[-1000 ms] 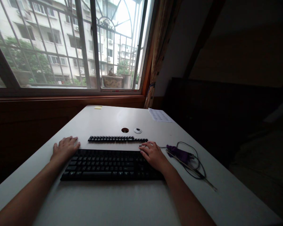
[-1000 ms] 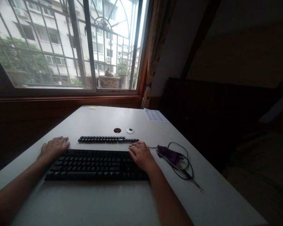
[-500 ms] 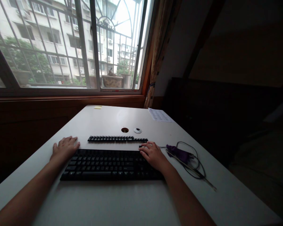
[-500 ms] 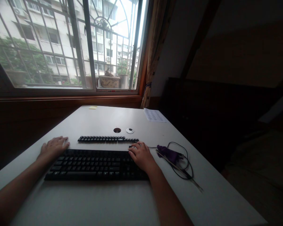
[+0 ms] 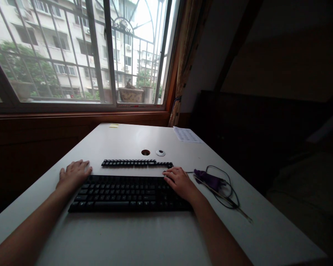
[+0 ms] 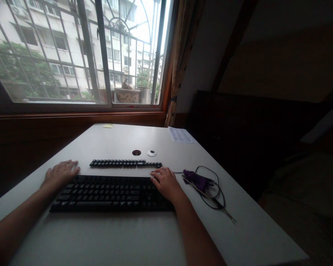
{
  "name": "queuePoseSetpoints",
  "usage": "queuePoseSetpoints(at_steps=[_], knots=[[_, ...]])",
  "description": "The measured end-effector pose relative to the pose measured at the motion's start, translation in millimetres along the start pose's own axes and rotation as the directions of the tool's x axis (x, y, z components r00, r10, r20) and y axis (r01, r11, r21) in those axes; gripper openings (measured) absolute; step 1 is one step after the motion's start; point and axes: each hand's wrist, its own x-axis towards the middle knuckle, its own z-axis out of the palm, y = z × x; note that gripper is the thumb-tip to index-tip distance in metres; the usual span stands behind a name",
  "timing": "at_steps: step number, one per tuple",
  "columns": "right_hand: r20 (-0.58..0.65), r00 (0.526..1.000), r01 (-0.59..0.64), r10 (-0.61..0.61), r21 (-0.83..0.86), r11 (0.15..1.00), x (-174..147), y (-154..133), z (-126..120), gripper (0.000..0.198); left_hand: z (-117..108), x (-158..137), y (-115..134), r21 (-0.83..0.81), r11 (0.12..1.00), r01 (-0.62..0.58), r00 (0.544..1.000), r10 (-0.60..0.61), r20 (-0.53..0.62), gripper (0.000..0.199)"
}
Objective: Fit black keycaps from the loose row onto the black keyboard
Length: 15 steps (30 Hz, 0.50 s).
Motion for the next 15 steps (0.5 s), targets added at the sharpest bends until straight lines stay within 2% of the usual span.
queuePoseSetpoints(at_steps=[5,10,15], knots=[[-0.028,1.0,0.009,-0.006,0.095,0.995,0,0,-7,0.031,-1,-1,1,0.001,1.0,-0.006,1.0,0.006,-0.004,0.066],[-0.046,0.999,0.002,0.009,0.242,0.97,-6,6,-25,0.03,0,0,0,0.016,1.0,-0.004,1.0,0.004,-0.002,0.067],[0.038,0.999,-0.047,0.036,0.343,0.938,-19,12,-43,0.028,1,1,-1,0.024,1.0,-0.009,1.0,0.009,-0.005,0.07]])
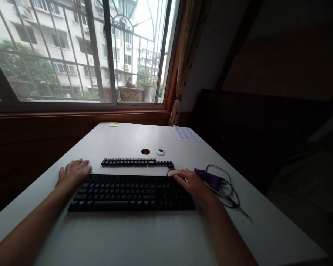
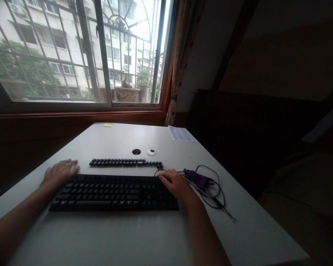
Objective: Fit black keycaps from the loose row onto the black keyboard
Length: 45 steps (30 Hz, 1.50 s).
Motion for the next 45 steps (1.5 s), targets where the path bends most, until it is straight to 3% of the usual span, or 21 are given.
queuePoseSetpoints(at_steps=[13,34,45], knots=[[0.165,0.985,-0.062,0.057,0.026,0.998,-10,-10,-17,0.029,6,3,-5,-0.007,1.0,-0.014,0.999,0.014,-0.034,0.07],[0.147,0.989,-0.042,0.028,0.095,0.995,-10,-21,-15,0.024,1,2,-4,-0.036,0.999,-0.016,0.999,0.015,-0.033,0.065],[0.131,0.991,-0.014,0.001,0.102,0.995,-6,-18,-10,0.008,-1,1,-1,-0.024,1.0,-0.007,1.0,0.007,-0.017,0.07]])
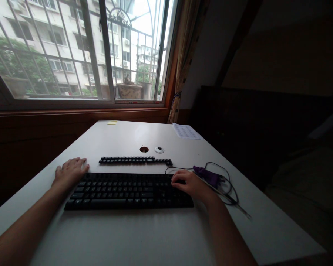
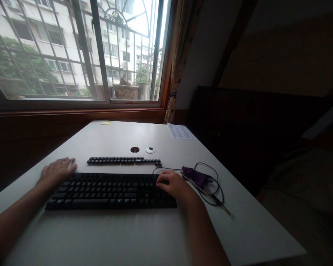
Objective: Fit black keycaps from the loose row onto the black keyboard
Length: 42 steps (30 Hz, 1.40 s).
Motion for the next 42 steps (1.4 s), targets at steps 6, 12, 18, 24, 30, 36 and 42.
queuePoseSetpoints(at_steps=[6,12,18,24,30,36,42], knots=[[0.007,1.0,-0.003,0.003,0.017,1.0,-0.3,0.2,-0.3,0.01,-2.0,-1.4,2.2,0.005,1.0,0.008,1.0,-0.008,0.002,0.07],[0.004,1.0,-0.029,0.029,-0.001,1.0,0.1,2.4,-0.4,0.007,-2.4,-1.9,2.9,-0.007,1.0,0.004,1.0,-0.004,-0.003,0.069],[-0.007,0.999,-0.052,0.052,-0.054,0.997,1.5,1.7,0.5,0.009,-0.2,-1.9,2.1,0.009,1.0,0.006,1.0,-0.006,-0.016,0.07],[-0.045,0.992,-0.116,0.115,-0.037,0.993,0.7,5.7,2.4,0.006,2.0,0.2,-1.1,-0.019,1.0,-0.011,1.0,0.011,-0.021,0.066],[-0.057,0.992,-0.112,0.111,-0.014,0.994,1.8,7.0,3.3,0.007,1.2,0.4,-0.5,-0.028,1.0,-0.005,1.0,0.004,-0.019,0.066],[-0.037,0.995,-0.092,0.092,-0.003,0.996,3.6,3.1,2.7,0.005,-2.1,-1.4,2.6,-0.008,1.0,0.007,1.0,-0.007,-0.003,0.069],[-0.04,0.993,-0.107,0.108,0.014,0.994,4.0,3.5,2.5,0.006,-1.7,-2.9,2.8,-0.02,1.0,0.0,1.0,0.0,-0.025,0.067]])
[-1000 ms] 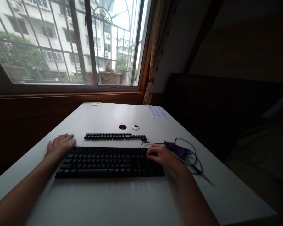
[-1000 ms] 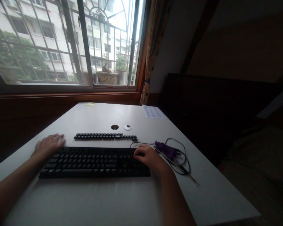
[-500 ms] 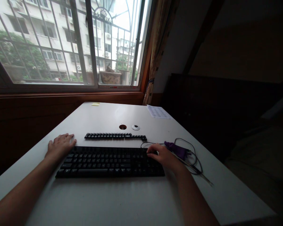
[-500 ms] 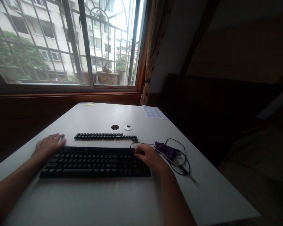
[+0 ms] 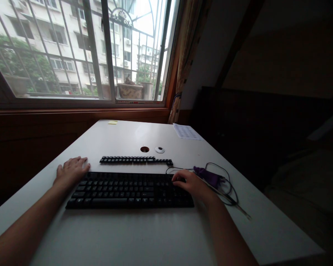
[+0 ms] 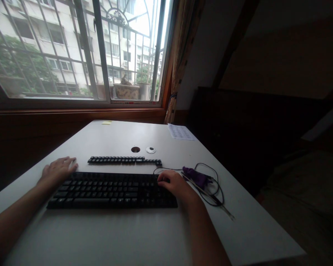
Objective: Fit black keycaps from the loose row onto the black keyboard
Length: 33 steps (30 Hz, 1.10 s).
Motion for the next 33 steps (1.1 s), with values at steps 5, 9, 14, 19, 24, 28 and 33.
queuePoseSetpoints(at_steps=[5,9,14,19,24,28,33], knots=[[0.014,1.0,0.009,-0.009,-0.003,1.0,1,2,1,0.006,1,1,-1,-0.011,1.0,0.009,1.0,-0.009,0.017,0.066],[0.025,1.0,0.003,-0.003,0.001,1.0,2,3,1,0.006,2,3,-2,0.012,1.0,0.0,1.0,0.0,0.024,0.069],[0.037,0.999,0.005,-0.006,0.022,1.0,2,4,1,0.006,1,3,-1,0.028,1.0,0.005,1.0,-0.006,0.025,0.07],[0.031,0.999,0.014,-0.015,0.034,0.999,2,9,2,0.006,-2,2,0,0.035,0.999,0.003,0.999,-0.004,0.034,0.071],[0.034,0.999,0.015,-0.017,0.056,0.998,4,13,3,0.004,0,3,-1,0.019,1.0,0.006,0.999,-0.007,0.031,0.069],[0.022,1.0,0.011,-0.013,0.066,0.998,3,12,4,0.005,2,4,-2,0.019,1.0,0.0,1.0,-0.001,0.017,0.069],[0.029,1.0,-0.013,0.011,0.066,0.998,3,8,3,0.007,3,4,-3,0.016,1.0,0.007,1.0,-0.008,0.018,0.069]])
